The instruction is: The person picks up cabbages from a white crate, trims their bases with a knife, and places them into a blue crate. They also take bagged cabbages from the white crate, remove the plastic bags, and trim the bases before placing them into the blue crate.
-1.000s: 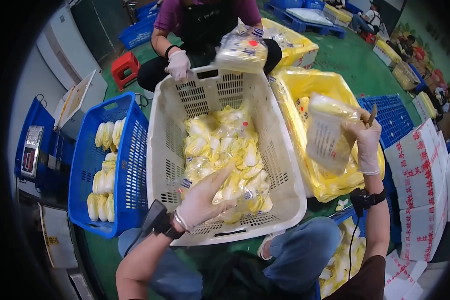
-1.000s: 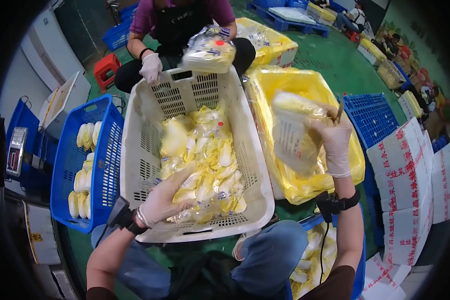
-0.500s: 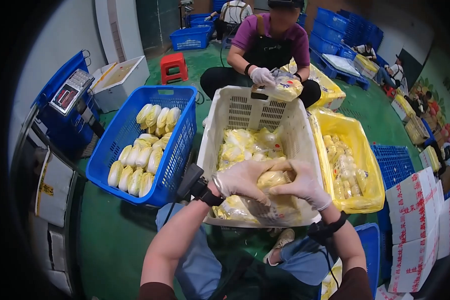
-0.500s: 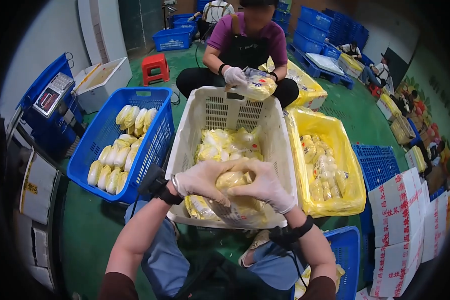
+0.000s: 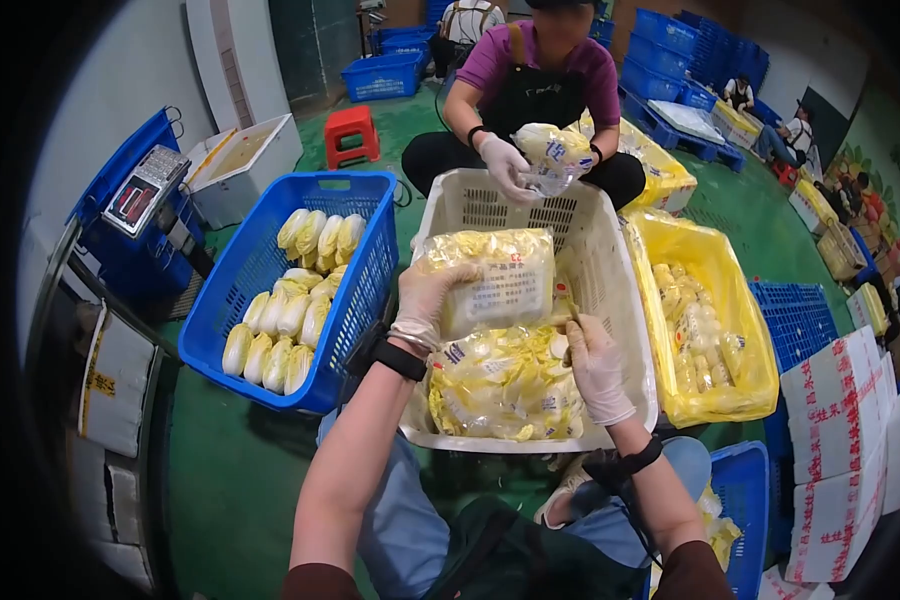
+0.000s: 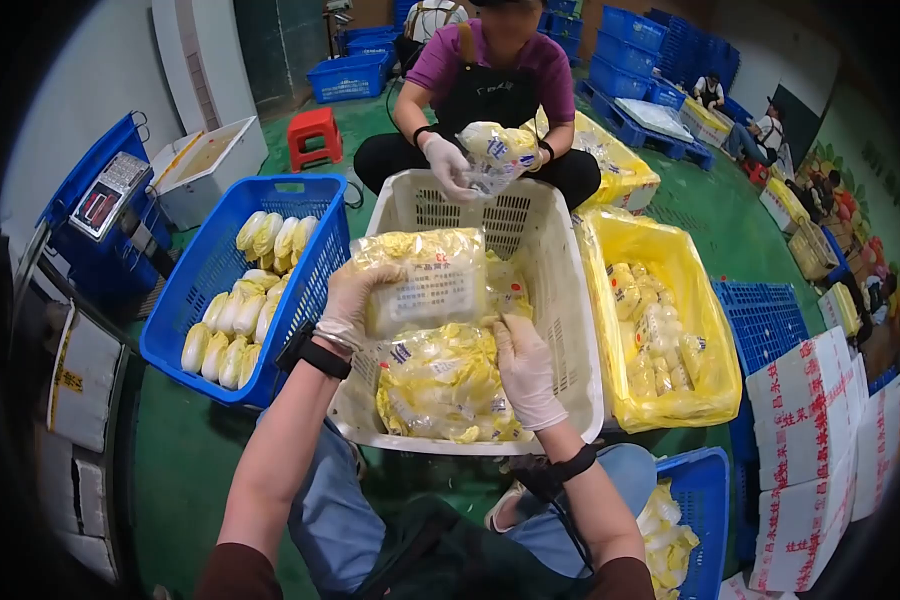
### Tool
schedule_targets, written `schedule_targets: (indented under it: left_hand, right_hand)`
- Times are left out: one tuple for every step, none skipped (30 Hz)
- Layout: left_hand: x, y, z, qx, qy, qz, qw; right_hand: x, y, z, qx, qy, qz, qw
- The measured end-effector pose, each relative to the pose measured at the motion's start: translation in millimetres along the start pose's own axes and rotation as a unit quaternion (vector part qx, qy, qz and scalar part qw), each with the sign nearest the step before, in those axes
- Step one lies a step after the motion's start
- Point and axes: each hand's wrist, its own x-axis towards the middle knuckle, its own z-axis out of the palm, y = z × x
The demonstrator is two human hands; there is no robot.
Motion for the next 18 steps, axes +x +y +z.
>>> schedule_targets:
  left_hand:
    - [-0.5, -3.7, 2.6, -0.008, 0.002, 0.016, 1.0]
    - [-1.9, -6.2, 6.4, -0.015, 0.003, 0.031, 0.999]
    - [-4.0, -8.6, 10.4, -0.009, 0.0, 0.027, 1.0]
    - [-7.8, -11.9, 15.5, 0.032, 0.002, 0.054, 0.998]
    - [-12.4, -14.2, 20.9, 0.072, 0.003, 0.083, 0.994]
    - [-16.2, -16.6, 25.1, 0.099, 0.001, 0.098, 0.99]
    - [-17.2, -20.6, 27.5, 0.102, 0.0, 0.095, 0.99]
    - [-17.9, -24.5, 28.9, 0.119, -0.016, 0.112, 0.986]
    - [-18.6, -27.3, 29.7, 0.136, -0.03, 0.129, 0.982]
    - [-18.9, -28.6, 29.8, 0.159, -0.036, 0.137, 0.977]
    - [-18.1, -31.0, 28.9, 0.16, -0.035, 0.134, 0.977]
    - [-16.3, -34.1, 27.7, 0.169, -0.033, 0.148, 0.974]
    - [-15.3, -36.3, 27.0, 0.178, -0.03, 0.163, 0.97]
    - [-17.9, -34.3, 29.4, 0.178, -0.028, 0.162, 0.97]
    - [-21.2, -31.6, 31.7, 0.143, -0.016, 0.145, 0.979]
    - [-23.5, -27.4, 33.2, 0.109, -0.003, 0.128, 0.986]
    - [-23.4, -23.3, 32.7, 0.109, -0.001, 0.128, 0.986]
    - [-23.1, -19.7, 31.8, 0.026, 0.005, 0.077, 0.997]
  right_hand:
    - [-2.0, 2.9, -2.4, 0.003, 0.002, 0.005, 1.0]
    - [-2.8, 2.8, -5.9, -0.046, -0.035, -0.002, 0.998]
    - [-3.0, 3.2, -8.3, -0.095, -0.072, -0.009, 0.993]
    - [-3.7, 4.5, -9.0, -0.092, -0.068, -0.003, 0.993]
    - [-3.9, 5.1, -8.4, -0.116, -0.07, -0.013, 0.991]
    - [-3.5, 6.0, -8.3, -0.14, -0.073, -0.023, 0.987]
    - [-2.8, 8.1, -8.4, -0.138, -0.072, -0.019, 0.988]
    - [-1.7, 10.5, -7.4, -0.131, -0.07, -0.001, 0.989]
    - [-0.6, 12.2, -6.3, -0.124, -0.068, 0.017, 0.99]
    - [0.5, 12.6, -6.1, -0.123, -0.069, 0.019, 0.99]
    - [1.2, 12.6, -6.6, -0.105, -0.07, 0.028, 0.992]
    - [0.8, 12.0, -6.6, -0.088, -0.07, 0.036, 0.993]
    - [-0.5, 9.8, -6.3, -0.087, -0.072, 0.037, 0.993]
    - [-2.0, 7.0, -6.1, -0.077, -0.088, 0.053, 0.992]
    - [-3.5, 5.6, -5.4, -0.067, -0.104, 0.069, 0.99]
    - [-6.6, 10.1, -1.3, -0.067, -0.105, 0.069, 0.99]
    - [-11.7, 19.6, 6.0, -0.101, -0.102, 0.051, 0.988]
    - [-15.3, 24.9, 12.2, -0.134, -0.099, 0.033, 0.985]
